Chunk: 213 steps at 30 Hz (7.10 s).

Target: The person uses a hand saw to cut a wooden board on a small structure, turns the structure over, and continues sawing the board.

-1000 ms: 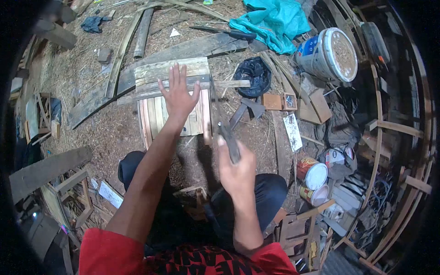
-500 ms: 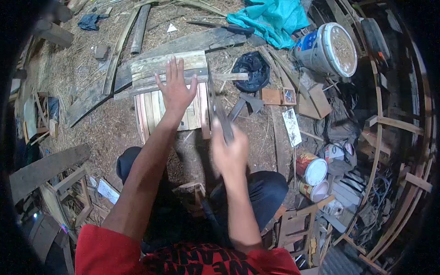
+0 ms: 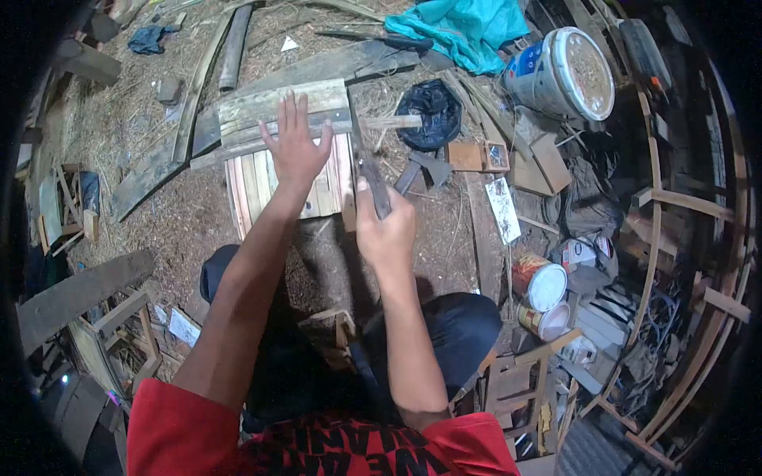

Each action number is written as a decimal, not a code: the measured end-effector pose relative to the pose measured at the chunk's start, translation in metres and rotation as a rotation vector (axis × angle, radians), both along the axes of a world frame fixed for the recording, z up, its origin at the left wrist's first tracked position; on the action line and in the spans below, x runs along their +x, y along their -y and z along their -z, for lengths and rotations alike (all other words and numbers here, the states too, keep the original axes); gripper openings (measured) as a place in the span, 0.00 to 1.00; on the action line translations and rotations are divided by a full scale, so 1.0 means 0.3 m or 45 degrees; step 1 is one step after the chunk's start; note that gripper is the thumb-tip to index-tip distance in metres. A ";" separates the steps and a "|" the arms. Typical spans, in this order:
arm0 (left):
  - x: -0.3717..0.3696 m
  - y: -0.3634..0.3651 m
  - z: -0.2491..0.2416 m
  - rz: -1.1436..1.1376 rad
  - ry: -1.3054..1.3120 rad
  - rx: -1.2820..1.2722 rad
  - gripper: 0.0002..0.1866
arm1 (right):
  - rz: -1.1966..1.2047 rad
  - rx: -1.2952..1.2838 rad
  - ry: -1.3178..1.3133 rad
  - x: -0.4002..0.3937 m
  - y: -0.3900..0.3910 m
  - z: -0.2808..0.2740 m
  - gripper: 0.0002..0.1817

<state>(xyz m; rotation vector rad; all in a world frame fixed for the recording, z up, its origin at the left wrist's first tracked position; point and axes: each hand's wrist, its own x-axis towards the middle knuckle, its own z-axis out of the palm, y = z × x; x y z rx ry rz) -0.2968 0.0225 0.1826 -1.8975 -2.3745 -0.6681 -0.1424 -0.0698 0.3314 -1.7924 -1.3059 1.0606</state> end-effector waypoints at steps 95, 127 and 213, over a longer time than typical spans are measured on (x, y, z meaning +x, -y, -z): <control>0.057 0.207 -0.028 0.104 0.102 -0.223 0.38 | 0.056 -0.006 -0.176 0.045 0.228 0.066 0.13; 0.052 0.172 -0.016 0.097 0.115 -0.086 0.41 | 0.086 0.039 -0.067 -0.035 -0.024 0.127 0.12; 0.058 0.193 -0.028 0.136 0.118 -0.056 0.41 | 0.013 0.286 -0.322 0.158 0.297 0.132 0.20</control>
